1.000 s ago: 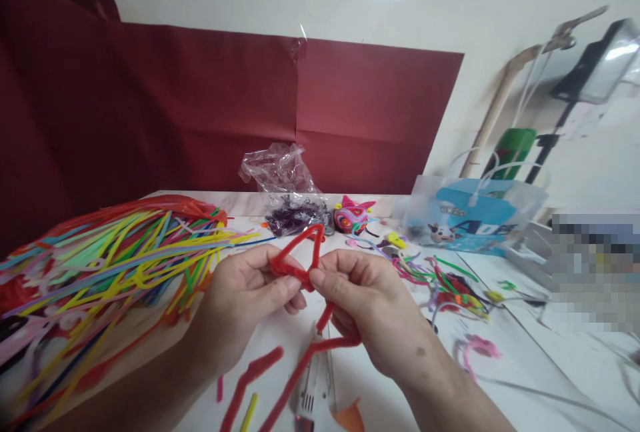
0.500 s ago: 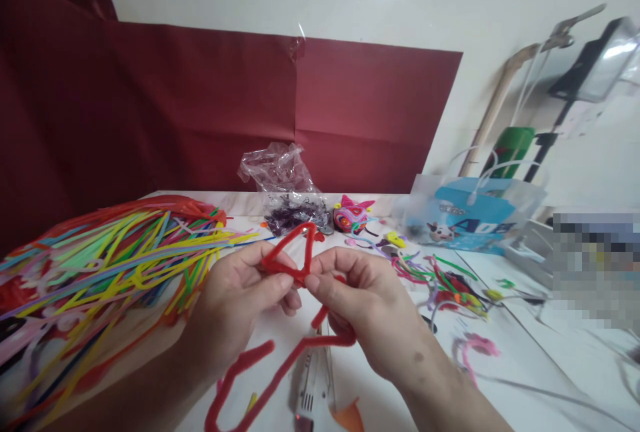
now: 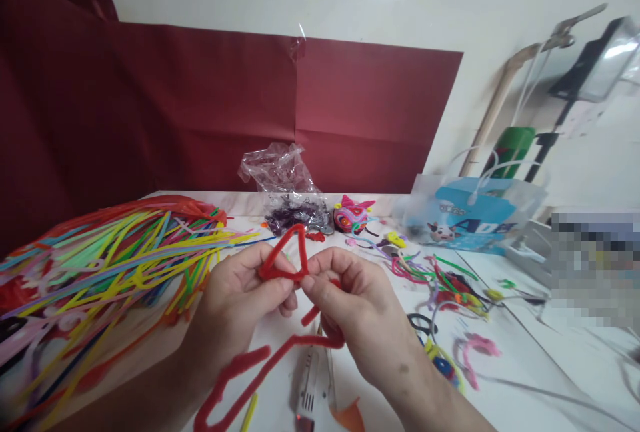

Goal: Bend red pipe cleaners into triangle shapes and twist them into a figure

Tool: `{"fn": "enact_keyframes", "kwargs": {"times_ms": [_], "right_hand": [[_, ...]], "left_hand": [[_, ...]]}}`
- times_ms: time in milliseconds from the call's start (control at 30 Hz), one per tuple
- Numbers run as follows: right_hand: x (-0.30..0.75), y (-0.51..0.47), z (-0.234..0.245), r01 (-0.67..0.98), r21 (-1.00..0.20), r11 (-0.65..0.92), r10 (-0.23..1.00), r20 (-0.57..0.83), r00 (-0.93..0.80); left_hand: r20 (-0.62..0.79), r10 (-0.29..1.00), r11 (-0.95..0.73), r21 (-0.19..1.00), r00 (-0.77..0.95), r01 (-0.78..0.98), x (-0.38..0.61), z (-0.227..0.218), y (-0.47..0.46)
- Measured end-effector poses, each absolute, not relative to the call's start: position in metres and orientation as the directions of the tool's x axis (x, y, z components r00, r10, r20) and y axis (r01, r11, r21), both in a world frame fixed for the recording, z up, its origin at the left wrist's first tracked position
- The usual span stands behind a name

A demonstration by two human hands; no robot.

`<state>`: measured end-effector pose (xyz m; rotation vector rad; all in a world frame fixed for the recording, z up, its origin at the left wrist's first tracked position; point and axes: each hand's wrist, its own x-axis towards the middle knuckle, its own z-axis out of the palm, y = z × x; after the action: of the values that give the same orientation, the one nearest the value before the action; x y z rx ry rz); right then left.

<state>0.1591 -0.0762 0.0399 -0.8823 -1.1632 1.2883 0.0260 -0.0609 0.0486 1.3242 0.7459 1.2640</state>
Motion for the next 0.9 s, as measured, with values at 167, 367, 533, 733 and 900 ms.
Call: {"fn": "enact_keyframes", "kwargs": {"times_ms": [167, 367, 533, 733, 900], "right_hand": [[0.1576, -0.0774, 0.0374, -0.247, -0.961, 0.123, 0.989, 0.139, -0.050], [0.1597, -0.0760, 0.0359, -0.251, -0.956, 0.153, 0.986, 0.166, -0.032], [0.1612, -0.0756, 0.0337, -0.244, -0.955, 0.171, 0.981, 0.188, -0.047], [0.1629, -0.0737, 0.0345, -0.243, -0.956, 0.167, 0.984, 0.179, -0.026], [0.1636, -0.0740, 0.0359, -0.253, -0.957, 0.141, 0.987, 0.157, -0.045]], "left_hand": [[0.201, 0.943, -0.130, 0.956, 0.266, -0.262, 0.0263, 0.0465, -0.0602], [0.231, 0.940, -0.170, 0.955, 0.251, -0.242, 0.0247, 0.0470, -0.0586], [0.255, 0.936, -0.211, 0.958, 0.243, -0.194, 0.0234, 0.0485, -0.0585], [0.261, 0.942, -0.203, 0.944, 0.211, -0.259, 0.0225, 0.0491, -0.0583], [0.287, 0.936, -0.232, 0.938, 0.202, -0.260, 0.0199, 0.0487, -0.0550]]}}
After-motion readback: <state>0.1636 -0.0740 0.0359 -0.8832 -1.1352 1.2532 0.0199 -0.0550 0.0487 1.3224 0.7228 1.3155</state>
